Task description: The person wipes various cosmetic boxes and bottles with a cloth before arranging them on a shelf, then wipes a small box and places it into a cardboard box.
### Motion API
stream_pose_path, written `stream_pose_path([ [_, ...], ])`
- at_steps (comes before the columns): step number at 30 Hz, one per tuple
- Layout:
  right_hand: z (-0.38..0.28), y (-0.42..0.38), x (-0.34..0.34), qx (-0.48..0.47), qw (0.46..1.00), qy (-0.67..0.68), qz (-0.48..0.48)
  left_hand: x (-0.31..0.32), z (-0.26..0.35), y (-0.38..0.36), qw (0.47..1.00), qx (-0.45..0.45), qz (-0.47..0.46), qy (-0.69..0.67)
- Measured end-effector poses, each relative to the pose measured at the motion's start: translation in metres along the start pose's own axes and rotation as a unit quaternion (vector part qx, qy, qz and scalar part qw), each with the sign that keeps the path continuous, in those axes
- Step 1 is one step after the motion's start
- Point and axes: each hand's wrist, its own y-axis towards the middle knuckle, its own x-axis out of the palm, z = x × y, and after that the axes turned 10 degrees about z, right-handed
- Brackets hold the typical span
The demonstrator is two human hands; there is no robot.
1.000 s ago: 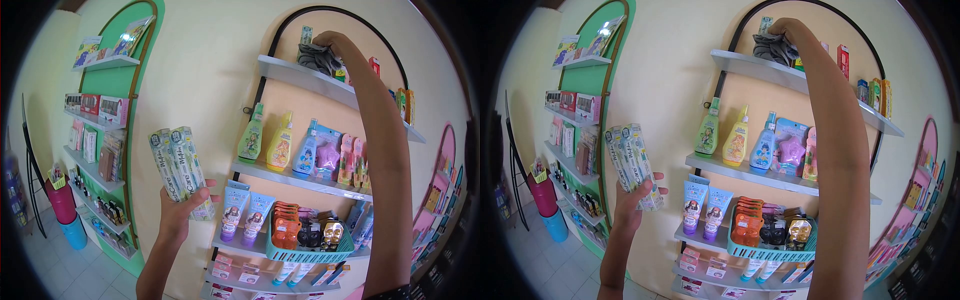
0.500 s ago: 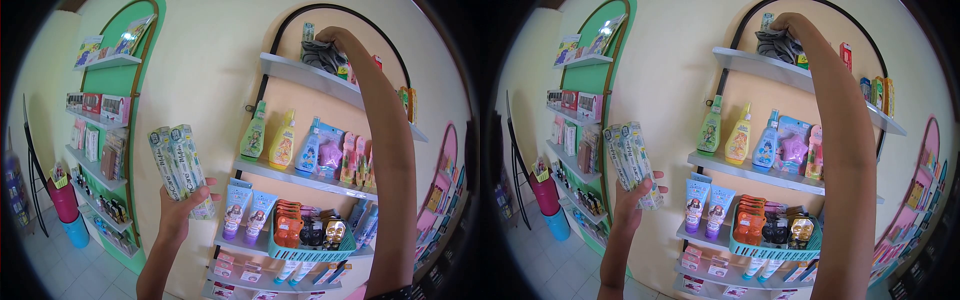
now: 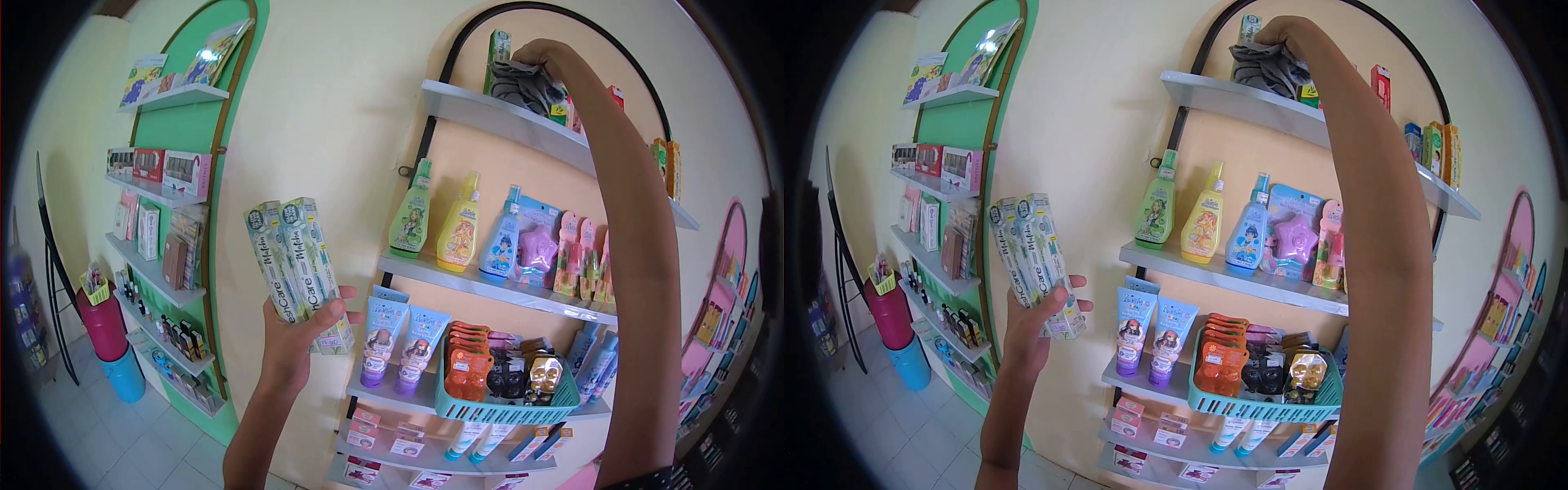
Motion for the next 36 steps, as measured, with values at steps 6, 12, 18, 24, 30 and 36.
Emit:
stream_pose_path([
  [6,-0.005,-0.024,-0.002,-0.004,0.999,-0.013,0.041,0.002,0.000,-0.001,1.000,0.010,0.001,-0.006],
  [12,-0.006,-0.015,-0.044,-0.062,0.966,0.002,-0.252,0.005,0.001,-0.002,1.000,-0.015,0.015,-0.003],
  [18,0.007,-0.138,-0.007,-0.335,0.892,0.211,0.218,0.010,-0.004,-0.015,0.994,-0.074,-0.018,-0.073],
  [24,0.075,-0.292,0.155,-0.296,0.883,0.334,0.142,0.043,-0.038,-0.066,0.982,-0.138,-0.010,-0.126],
  [30,0.109,-0.306,0.162,-0.392,0.846,0.313,0.182,0.049,-0.040,-0.052,0.983,-0.146,-0.029,-0.112],
  [36,0.108,-0.280,0.110,-0.272,0.913,0.295,0.075,0.080,-0.001,-0.019,0.980,-0.070,-0.187,0.009],
])
